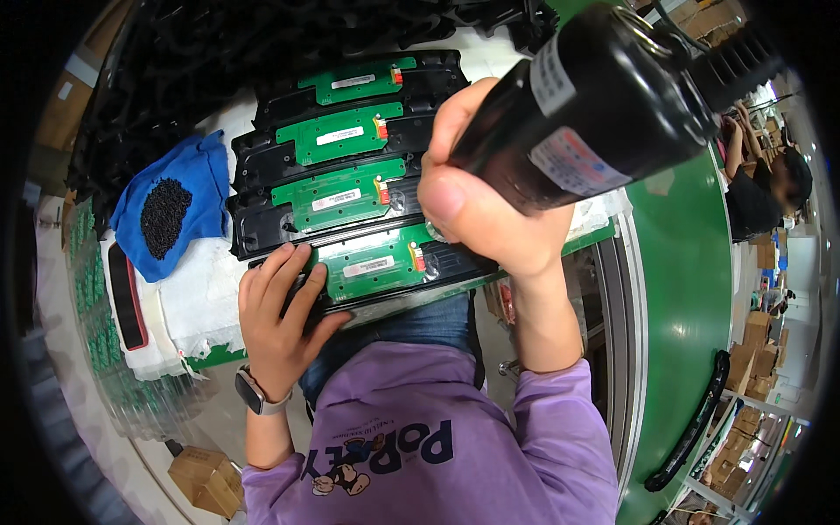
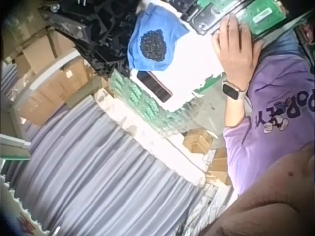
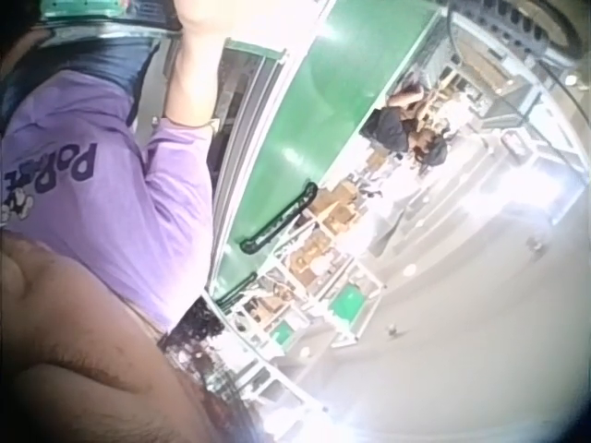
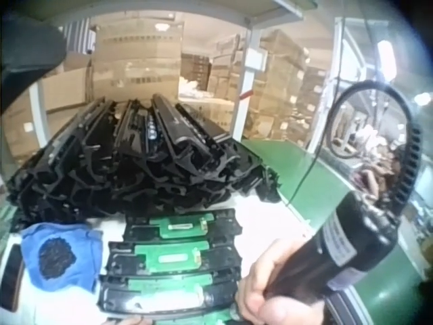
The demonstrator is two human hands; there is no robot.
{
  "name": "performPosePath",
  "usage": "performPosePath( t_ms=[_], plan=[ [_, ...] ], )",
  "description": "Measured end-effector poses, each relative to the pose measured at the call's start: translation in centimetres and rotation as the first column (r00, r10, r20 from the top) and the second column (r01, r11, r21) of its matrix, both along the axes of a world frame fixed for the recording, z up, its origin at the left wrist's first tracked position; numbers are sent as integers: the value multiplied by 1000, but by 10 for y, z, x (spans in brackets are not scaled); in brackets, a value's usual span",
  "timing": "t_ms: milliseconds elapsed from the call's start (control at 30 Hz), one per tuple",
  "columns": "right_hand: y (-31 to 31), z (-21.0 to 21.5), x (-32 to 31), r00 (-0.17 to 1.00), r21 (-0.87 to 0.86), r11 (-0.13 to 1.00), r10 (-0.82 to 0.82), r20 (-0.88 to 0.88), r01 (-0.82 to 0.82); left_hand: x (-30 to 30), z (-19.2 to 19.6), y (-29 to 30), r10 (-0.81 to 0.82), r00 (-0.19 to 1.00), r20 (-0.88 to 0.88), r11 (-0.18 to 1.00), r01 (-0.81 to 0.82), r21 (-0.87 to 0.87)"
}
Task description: Assembling circuit boards and screws onto toner cartridges at a factory workbench.
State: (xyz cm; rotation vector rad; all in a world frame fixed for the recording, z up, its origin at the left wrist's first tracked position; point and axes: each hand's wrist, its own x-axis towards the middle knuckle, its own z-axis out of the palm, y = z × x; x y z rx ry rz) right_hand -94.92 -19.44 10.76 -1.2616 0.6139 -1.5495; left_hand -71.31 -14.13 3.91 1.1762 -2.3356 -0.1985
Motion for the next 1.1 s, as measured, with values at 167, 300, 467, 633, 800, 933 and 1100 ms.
performPosePath(
  t_ms=[167, 300, 467, 633, 800, 933, 1100],
  plan=[
    [4, 3, 1, 999, -21, 1000, 18, -47, -19, 1, 2, -2, -12, 999, -35, 1000, 12, -15],
    [9, 5, -2, 988, -89, 994, 50, -144, -64, 2, 11, -4, -14, 1000, -13, 1000, 14, -11],
    [9, 28, -43, 970, -277, 930, 243, -27, -240, 7, 26, -10, -53, 998, 18, 997, 54, -47],
    [20, 46, -73, 953, 143, 965, -179, -245, 218, 14, 36, -37, -144, 989, -6, 978, 142, -150],
    [-22, -6, -93, 395, 13, 811, -271, -878, 585, 16, 48, -52, -6, 996, 88, 979, 24, -205],
    [-37, -43, -104, -41, -354, 738, -406, -913, 575, 8, 39, -71, 203, 979, 10, 952, -194, -238],
    [-28, -49, -89, -366, -651, 609, -539, -758, 452, 2, 35, -83, 263, 964, 23, 864, -225, -451]
  ],
)
